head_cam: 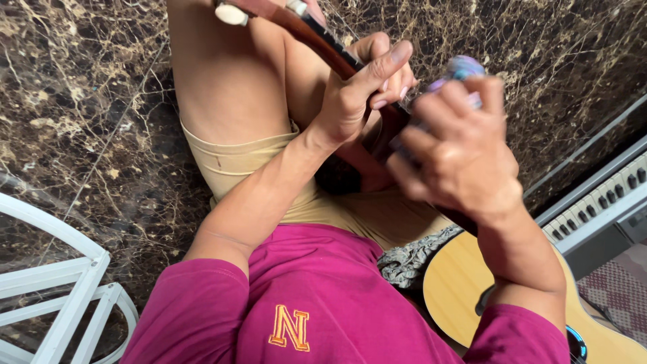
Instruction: The person sits cross-legged on the floor and wipes a ukulele with a patterned cloth. They clean the body, neck, and headstock of the instrument, turning it over to wipe the back as well.
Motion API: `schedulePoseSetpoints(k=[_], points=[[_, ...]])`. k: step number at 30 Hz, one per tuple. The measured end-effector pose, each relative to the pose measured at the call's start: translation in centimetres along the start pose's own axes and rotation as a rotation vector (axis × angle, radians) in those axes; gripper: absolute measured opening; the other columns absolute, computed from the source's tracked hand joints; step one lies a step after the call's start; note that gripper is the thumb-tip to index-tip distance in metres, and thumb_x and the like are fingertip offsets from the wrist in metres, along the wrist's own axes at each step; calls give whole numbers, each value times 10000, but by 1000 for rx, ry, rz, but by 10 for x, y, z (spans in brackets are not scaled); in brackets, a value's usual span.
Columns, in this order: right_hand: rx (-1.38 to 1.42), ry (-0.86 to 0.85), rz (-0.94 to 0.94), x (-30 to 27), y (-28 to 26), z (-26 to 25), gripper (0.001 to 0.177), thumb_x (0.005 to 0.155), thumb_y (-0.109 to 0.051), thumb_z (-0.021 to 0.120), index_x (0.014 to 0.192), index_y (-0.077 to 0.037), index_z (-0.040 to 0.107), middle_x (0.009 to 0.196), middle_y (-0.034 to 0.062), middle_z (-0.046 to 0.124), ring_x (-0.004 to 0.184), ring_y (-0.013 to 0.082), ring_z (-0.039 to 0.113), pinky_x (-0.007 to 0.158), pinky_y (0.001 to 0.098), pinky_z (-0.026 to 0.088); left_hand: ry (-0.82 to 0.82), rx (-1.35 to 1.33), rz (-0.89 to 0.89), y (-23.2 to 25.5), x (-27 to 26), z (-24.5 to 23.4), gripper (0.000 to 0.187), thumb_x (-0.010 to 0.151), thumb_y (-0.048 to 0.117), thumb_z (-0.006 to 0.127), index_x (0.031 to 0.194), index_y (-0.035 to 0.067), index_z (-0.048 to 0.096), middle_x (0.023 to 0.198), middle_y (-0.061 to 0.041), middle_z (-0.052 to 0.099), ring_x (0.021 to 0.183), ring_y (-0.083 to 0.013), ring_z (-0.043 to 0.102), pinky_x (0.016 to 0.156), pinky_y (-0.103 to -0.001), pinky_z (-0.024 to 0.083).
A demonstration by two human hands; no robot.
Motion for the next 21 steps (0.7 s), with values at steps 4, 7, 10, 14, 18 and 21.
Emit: schedulePoseSetpoints(k=[4,7,10,14,18,21], points=[[4,-159,-101,1,-13,6,380,1073,-552,756,899,-214,759,998,34,612,1041,323,631,1025,589,469,7,-45,-23,0,-3,1,443,1051,263,706,752,194,387,540,31,365,559,-113,369,761,-293,436],[-11,-113,-41,-1,-1,-1,419,1095,-503,760,832,-184,691,946,46,579,987,336,624,997,577,435,-1,-54,-23,0,0,1,442,1058,251,700,762,190,378,546,22,354,563,-123,360,735,-296,419],[-12,-49,-5,-2,4,-3,458,1091,-398,797,764,-139,608,879,55,522,894,336,598,967,552,433,9,-48,-24,0,0,1,440,1052,249,709,750,189,395,549,22,356,564,-117,367,767,-293,443],[24,-140,-68,3,-14,4,398,1074,-469,776,836,-160,697,939,49,568,954,323,589,984,580,447,-13,-86,-19,0,-3,3,434,1065,252,692,769,198,380,547,38,344,564,-108,353,743,-292,420],[-20,-186,-55,-1,-6,1,452,1106,-565,731,849,-194,723,941,42,594,1006,322,637,1028,566,456,-16,-22,-17,0,-1,0,435,1070,268,691,770,191,387,541,28,360,560,-117,364,757,-302,437],[-58,-61,47,-1,0,-4,427,1086,-448,829,805,-158,690,961,69,593,955,345,635,984,555,459,18,4,-22,2,-1,0,446,1049,274,705,750,193,384,543,28,368,587,-124,414,787,-305,476]])
Point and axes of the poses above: each hand's wrist, its own x-axis towards the middle knuckle, its own z-axis out of the palm, y = z × x, the point moved 3 cm from there along x, towards the middle knuckle
